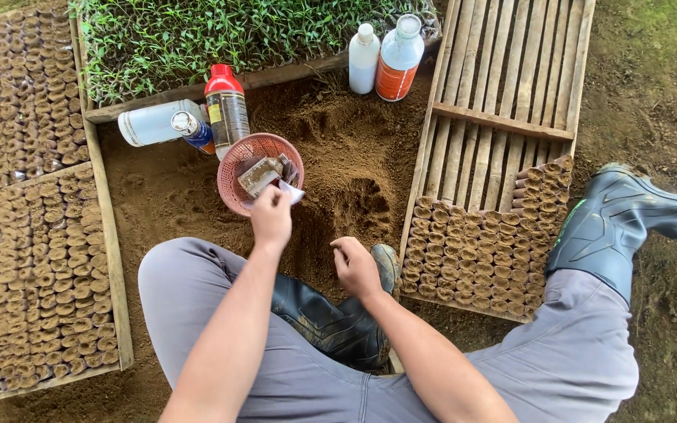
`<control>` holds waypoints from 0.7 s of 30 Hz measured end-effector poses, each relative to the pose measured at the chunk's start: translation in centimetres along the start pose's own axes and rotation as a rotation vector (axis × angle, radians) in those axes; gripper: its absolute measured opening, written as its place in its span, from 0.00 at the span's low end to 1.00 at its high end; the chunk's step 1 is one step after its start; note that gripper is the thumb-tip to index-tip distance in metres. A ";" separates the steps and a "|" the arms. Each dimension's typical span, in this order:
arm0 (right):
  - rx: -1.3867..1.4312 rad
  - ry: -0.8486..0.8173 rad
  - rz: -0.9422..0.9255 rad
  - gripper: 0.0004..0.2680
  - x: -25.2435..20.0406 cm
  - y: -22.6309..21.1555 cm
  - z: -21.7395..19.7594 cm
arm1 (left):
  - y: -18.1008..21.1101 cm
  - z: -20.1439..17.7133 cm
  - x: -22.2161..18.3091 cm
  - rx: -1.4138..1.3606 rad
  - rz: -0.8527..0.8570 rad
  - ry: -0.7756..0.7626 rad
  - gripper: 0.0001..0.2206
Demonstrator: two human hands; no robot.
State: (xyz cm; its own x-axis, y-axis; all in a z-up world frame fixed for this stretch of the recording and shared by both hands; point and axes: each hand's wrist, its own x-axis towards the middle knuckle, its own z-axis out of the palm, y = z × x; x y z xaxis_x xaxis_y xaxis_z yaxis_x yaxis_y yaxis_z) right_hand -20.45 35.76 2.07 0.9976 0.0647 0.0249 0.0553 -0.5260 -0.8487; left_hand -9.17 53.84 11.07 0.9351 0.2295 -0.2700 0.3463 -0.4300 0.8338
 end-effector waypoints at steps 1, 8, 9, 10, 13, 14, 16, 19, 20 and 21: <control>0.000 0.003 0.001 0.08 0.2 -1.3 -0.7 | 0.9 0.1 -2.2 0.001 0.002 -0.002 0.10; 0.891 0.048 0.651 0.09 2.1 -8.5 -3.7 | 1.4 3.0 -9.3 -0.218 -0.050 -0.110 0.07; 0.925 0.118 0.629 0.07 2.1 -7.9 -3.2 | 1.1 3.2 -9.4 -0.113 0.033 -0.098 0.07; 0.924 0.115 0.627 0.07 2.1 -8.4 -3.5 | 0.5 3.5 -9.5 -0.115 0.034 -0.095 0.07; 0.947 0.153 0.593 0.05 2.2 -8.9 -4.4 | -0.3 4.2 -9.6 -0.083 0.051 -0.112 0.05; 0.882 0.166 0.586 0.05 2.2 -8.3 -4.5 | -0.1 4.0 -9.7 -0.058 0.004 -0.148 0.06; 0.815 0.178 0.581 0.06 1.9 -6.8 -4.7 | -0.1 4.1 -9.8 -0.035 -0.045 -0.187 0.08; 0.701 0.164 0.505 0.06 1.6 -5.5 -4.9 | -0.3 4.6 -9.4 -0.081 -0.193 -0.210 0.15; 0.677 0.149 0.475 0.06 1.6 -5.8 -5.0 | -0.4 4.8 -9.2 -0.101 -0.206 -0.198 0.14; 0.655 0.133 0.445 0.06 1.7 -6.1 -5.1 | -0.4 5.0 -8.9 -0.122 -0.218 -0.185 0.14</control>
State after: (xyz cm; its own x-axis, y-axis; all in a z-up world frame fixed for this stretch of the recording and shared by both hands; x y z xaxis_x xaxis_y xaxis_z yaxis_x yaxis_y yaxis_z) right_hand -18.91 34.75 10.01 0.9192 -0.1571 -0.3610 -0.3435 0.1280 -0.9304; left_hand -17.29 47.62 10.75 0.8415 0.1369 -0.5227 0.5391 -0.2779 0.7951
